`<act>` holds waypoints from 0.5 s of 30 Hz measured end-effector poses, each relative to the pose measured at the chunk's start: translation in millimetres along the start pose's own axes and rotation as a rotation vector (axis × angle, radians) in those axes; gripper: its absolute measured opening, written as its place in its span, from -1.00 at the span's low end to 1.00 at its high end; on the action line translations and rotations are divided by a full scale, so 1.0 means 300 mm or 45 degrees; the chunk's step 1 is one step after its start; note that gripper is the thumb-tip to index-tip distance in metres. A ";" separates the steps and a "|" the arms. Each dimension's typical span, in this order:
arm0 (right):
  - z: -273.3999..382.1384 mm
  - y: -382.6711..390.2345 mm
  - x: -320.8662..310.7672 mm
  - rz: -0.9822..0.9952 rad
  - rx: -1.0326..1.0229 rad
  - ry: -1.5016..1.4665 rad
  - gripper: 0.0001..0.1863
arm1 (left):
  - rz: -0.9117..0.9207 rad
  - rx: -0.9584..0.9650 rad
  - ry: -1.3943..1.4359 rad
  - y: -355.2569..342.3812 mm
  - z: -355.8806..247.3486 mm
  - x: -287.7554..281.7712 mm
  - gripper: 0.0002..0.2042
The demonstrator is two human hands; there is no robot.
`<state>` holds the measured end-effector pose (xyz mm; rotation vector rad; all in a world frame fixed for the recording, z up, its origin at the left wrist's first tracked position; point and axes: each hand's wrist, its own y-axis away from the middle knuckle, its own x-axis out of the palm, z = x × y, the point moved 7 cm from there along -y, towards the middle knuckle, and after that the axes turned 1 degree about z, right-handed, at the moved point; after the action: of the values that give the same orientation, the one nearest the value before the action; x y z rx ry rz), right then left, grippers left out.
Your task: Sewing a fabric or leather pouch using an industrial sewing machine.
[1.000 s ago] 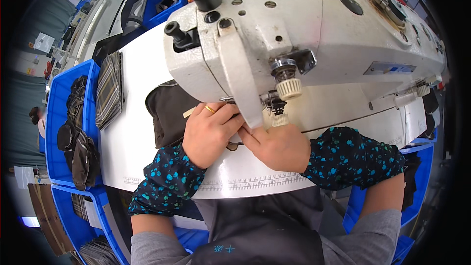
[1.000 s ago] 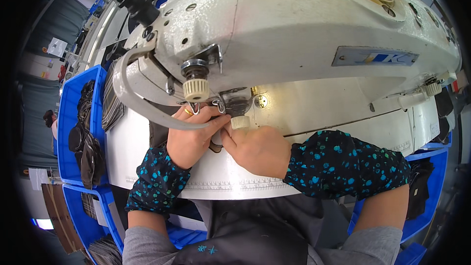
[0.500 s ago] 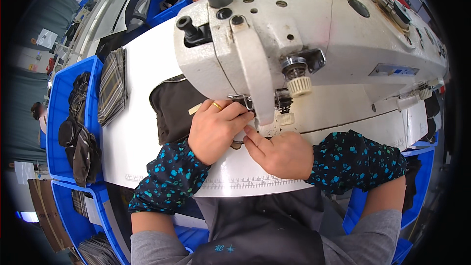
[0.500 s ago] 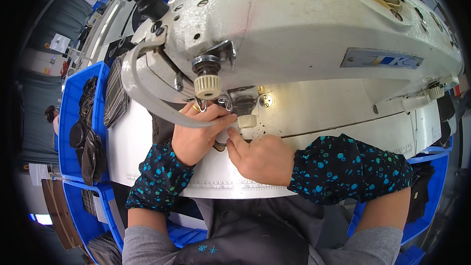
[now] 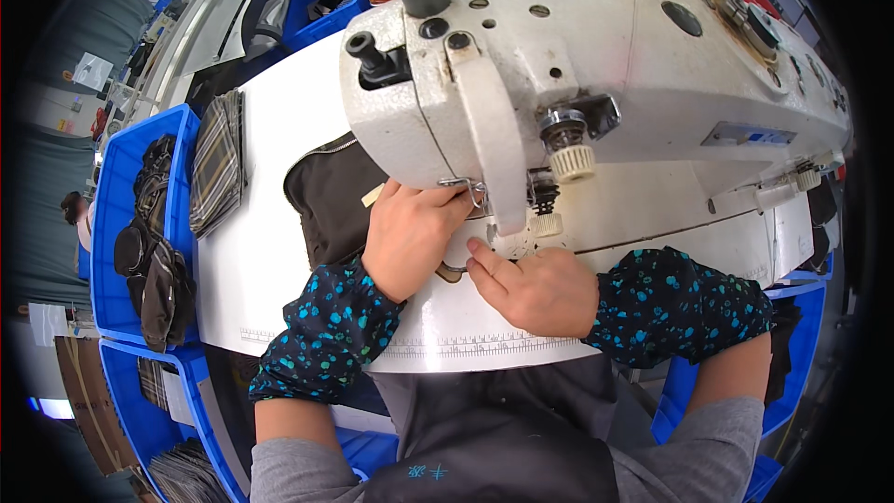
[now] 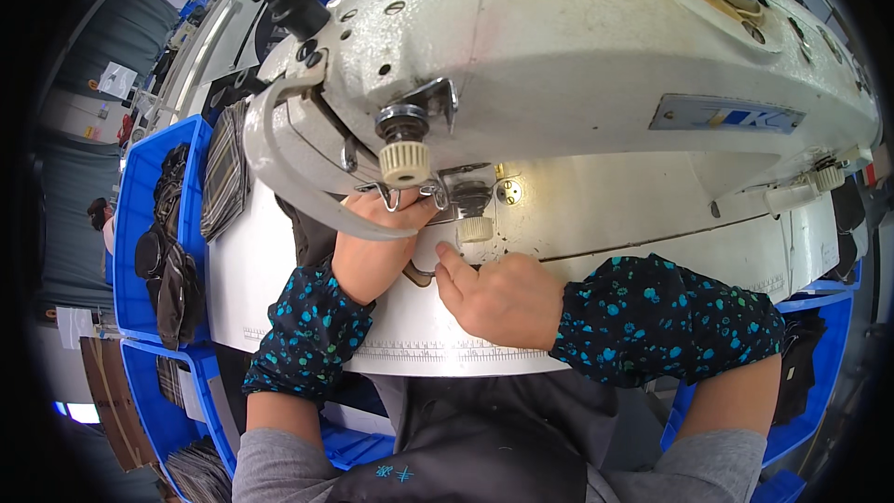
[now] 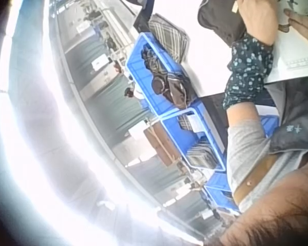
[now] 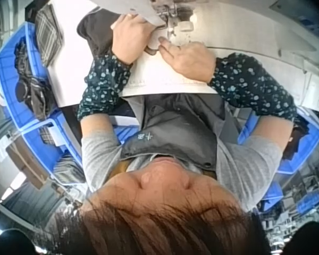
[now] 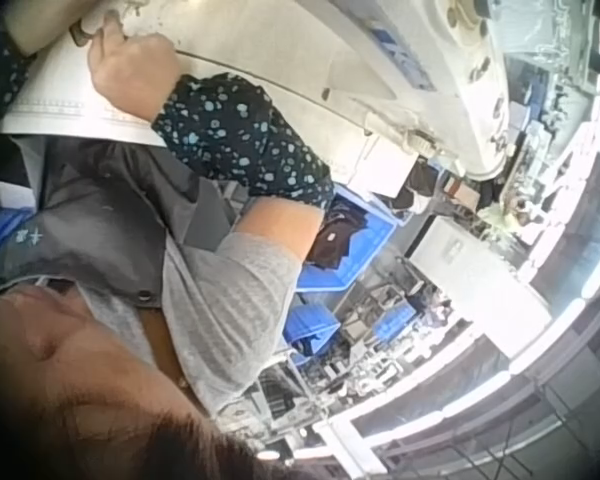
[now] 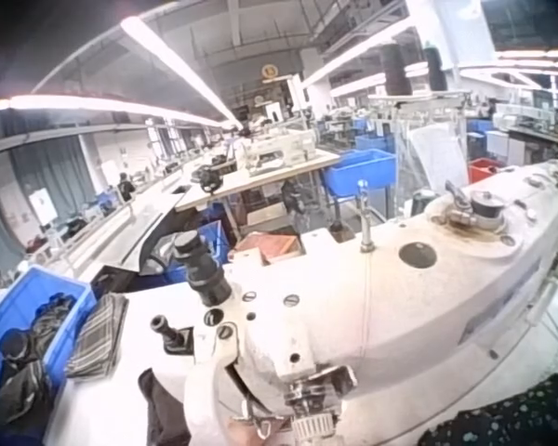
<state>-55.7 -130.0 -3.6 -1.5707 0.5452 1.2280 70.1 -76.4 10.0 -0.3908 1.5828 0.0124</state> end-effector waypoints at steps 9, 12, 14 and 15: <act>-0.010 -0.001 0.003 -0.059 -0.033 -0.042 -0.71 | 0.221 0.006 0.046 0.007 0.050 -0.025 -0.66; -0.019 -0.009 -0.008 -0.139 -0.030 -0.017 -0.75 | 0.334 0.036 0.298 -0.007 0.040 -0.067 -0.66; -0.015 -0.016 -0.035 -0.229 -0.039 0.040 -0.76 | 0.345 0.071 0.688 -0.011 0.028 -0.074 -0.69; -0.010 -0.019 -0.050 -0.272 -0.047 0.077 -0.76 | 0.358 -0.014 0.929 -0.003 0.023 -0.065 -0.71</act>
<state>-55.3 -134.1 12.3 -1.6555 0.3835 1.0371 77.0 -70.9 28.7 -0.1796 2.3503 0.1044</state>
